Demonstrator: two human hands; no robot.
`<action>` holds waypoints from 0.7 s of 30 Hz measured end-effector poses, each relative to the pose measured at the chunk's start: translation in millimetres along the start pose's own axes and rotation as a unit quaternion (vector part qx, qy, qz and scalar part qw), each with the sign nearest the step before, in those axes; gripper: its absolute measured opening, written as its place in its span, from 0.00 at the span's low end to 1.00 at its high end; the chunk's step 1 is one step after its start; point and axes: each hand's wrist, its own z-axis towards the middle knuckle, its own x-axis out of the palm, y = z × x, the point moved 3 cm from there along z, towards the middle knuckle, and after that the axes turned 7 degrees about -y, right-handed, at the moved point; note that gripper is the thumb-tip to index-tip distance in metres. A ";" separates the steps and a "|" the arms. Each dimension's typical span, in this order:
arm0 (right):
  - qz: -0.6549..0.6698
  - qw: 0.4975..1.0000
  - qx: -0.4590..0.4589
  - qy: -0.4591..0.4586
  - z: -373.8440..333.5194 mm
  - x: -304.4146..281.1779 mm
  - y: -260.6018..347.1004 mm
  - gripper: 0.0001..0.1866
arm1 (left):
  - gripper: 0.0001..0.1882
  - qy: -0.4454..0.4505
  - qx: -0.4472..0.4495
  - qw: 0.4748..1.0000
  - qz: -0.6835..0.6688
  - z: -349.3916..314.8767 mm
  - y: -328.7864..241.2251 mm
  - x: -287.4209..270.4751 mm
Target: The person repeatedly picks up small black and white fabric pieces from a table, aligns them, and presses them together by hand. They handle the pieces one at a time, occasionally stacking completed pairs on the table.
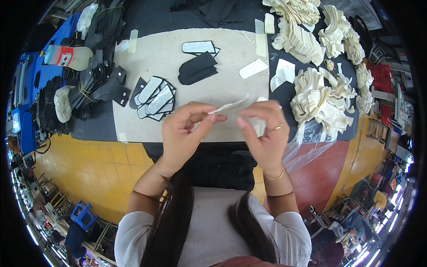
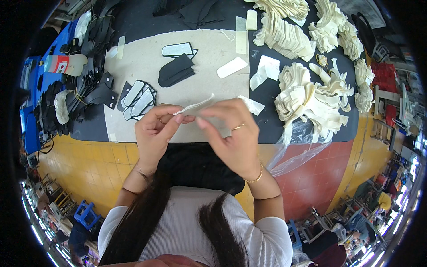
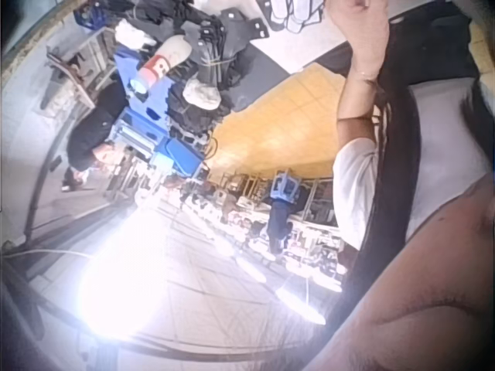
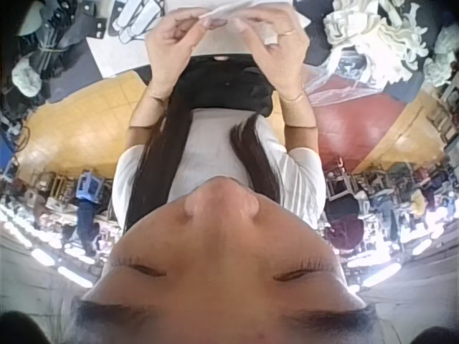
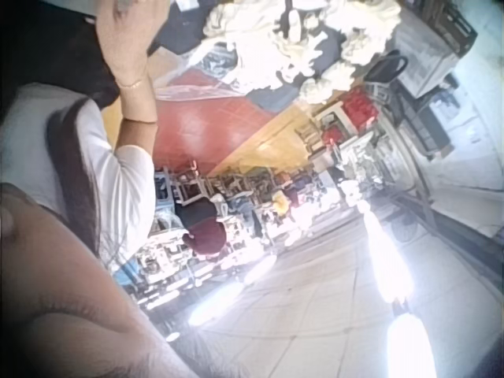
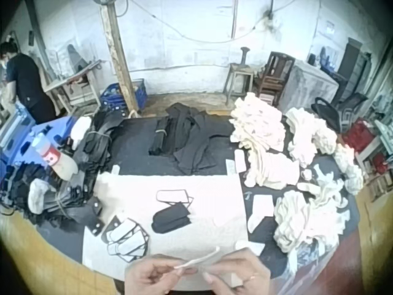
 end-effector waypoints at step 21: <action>0.142 0.980 0.136 0.014 -11.4 13.4 -7.0 0.05 | 0.20 -0.017 0.302 0.933 0.195 -7.1 -8.9 14.6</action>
